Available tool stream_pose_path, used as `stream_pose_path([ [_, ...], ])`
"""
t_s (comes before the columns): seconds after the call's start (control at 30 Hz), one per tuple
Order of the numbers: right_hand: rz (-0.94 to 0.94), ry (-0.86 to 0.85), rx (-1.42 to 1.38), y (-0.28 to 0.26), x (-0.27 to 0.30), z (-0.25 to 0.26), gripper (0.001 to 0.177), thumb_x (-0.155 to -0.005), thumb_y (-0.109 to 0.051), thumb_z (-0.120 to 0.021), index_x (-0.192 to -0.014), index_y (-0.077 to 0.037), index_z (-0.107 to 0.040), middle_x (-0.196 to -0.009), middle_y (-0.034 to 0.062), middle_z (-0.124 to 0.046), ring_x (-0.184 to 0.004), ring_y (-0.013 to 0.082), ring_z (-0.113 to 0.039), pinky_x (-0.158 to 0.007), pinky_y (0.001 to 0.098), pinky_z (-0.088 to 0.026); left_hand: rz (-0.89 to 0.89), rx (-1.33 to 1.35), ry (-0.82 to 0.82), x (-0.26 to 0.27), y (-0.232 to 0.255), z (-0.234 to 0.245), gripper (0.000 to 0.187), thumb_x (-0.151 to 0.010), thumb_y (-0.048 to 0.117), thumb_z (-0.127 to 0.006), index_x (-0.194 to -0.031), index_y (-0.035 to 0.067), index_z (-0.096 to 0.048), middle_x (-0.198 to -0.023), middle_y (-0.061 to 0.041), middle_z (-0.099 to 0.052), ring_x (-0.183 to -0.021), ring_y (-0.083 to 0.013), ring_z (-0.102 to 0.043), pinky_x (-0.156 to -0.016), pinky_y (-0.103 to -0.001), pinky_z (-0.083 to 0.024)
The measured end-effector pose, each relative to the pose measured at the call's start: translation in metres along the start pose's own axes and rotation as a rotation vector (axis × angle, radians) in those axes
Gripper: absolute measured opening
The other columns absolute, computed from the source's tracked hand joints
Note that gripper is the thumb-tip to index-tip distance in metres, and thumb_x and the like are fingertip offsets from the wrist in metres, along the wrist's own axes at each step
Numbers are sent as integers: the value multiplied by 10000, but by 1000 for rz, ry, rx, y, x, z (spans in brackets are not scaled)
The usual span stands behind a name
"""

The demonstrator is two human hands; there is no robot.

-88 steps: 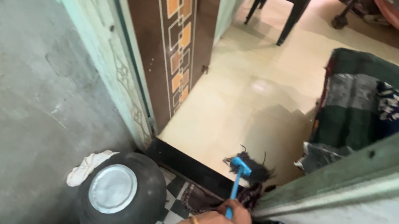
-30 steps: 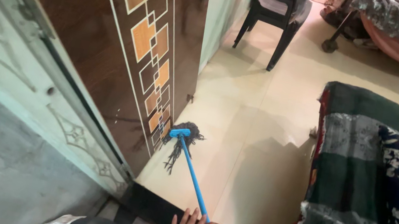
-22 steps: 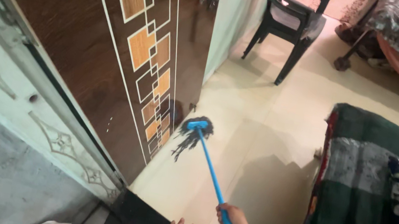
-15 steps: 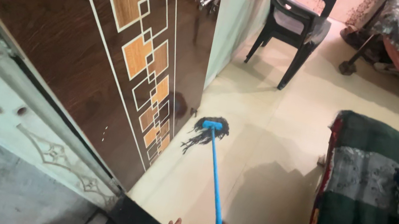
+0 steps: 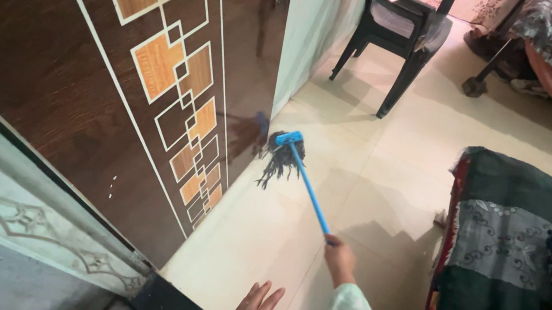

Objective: The person wets a mop head under a faucet, wrings it out by hand, and then uses the mop to clean a spill off a tiled floor.

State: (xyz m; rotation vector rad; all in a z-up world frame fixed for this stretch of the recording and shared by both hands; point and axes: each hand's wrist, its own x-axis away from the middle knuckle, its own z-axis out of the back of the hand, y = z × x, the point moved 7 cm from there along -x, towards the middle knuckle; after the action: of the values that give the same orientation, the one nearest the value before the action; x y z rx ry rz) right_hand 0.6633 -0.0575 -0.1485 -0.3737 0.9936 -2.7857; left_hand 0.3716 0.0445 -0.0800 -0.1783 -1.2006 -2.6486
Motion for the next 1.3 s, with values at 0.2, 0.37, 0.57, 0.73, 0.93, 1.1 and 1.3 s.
stream_pose_path([
  [0.2,-215,49,15,61,25,47,345,-892,-297,-654,-1212,-334,-779,-921,81,-794,-868,250,-762,-823,379,-579,36,-9,-61,22,-39,-12,847,-890,349,-748,-1589,202,-294,-1631,-234,-237,-1513,-482,-179,-1219,-509,-252],
  [0.37,-401,110,-4,102,83,91,389,-872,-313,-690,-1248,-382,-762,-924,28,-801,-873,193,-743,-824,367,-568,40,-3,-4,43,-35,6,832,-889,338,-747,-1576,200,-299,-1621,-223,-259,-1511,-471,-202,-1203,-500,-283],
  [0.57,-525,153,-143,127,157,141,415,-884,-312,-705,-1298,-306,-738,-904,78,-794,-748,203,-736,-715,380,-575,8,6,-1,74,-22,20,824,-884,323,-756,-1566,197,-311,-1613,-217,-281,-1497,-485,-219,-1202,-500,-284],
  [0.73,-582,222,-229,129,226,136,441,-895,-245,-667,-1331,-257,-727,-878,116,-782,-723,212,-714,-696,373,-560,-42,13,38,108,-23,27,803,-885,316,-757,-1551,178,-330,-1602,-225,-298,-1488,-485,-231,-1198,-487,-290],
  [0.93,-625,195,-389,139,326,108,483,-923,-183,-569,-1396,-220,-654,-831,129,-713,-669,233,-643,-652,412,-517,-105,4,21,155,2,41,784,-889,326,-753,-1541,170,-347,-1582,-228,-331,-1486,-475,-239,-1205,-473,-266],
  [1.1,-740,139,-542,132,431,82,485,-960,-177,-508,-1434,-258,-566,-753,147,-613,-590,263,-546,-583,449,-444,-155,-42,-38,196,34,50,763,-900,327,-735,-1539,163,-352,-1559,-228,-376,-1477,-483,-259,-1217,-480,-239],
  [1.3,-791,-10,-640,87,547,39,495,-974,-160,-470,-1444,-314,-482,-660,129,-523,-490,256,-484,-467,417,-370,-430,-98,-43,252,59,42,752,-900,329,-727,-1524,82,-388,-1459,-254,-503,-1423,-413,-421,-1249,-506,-225],
])
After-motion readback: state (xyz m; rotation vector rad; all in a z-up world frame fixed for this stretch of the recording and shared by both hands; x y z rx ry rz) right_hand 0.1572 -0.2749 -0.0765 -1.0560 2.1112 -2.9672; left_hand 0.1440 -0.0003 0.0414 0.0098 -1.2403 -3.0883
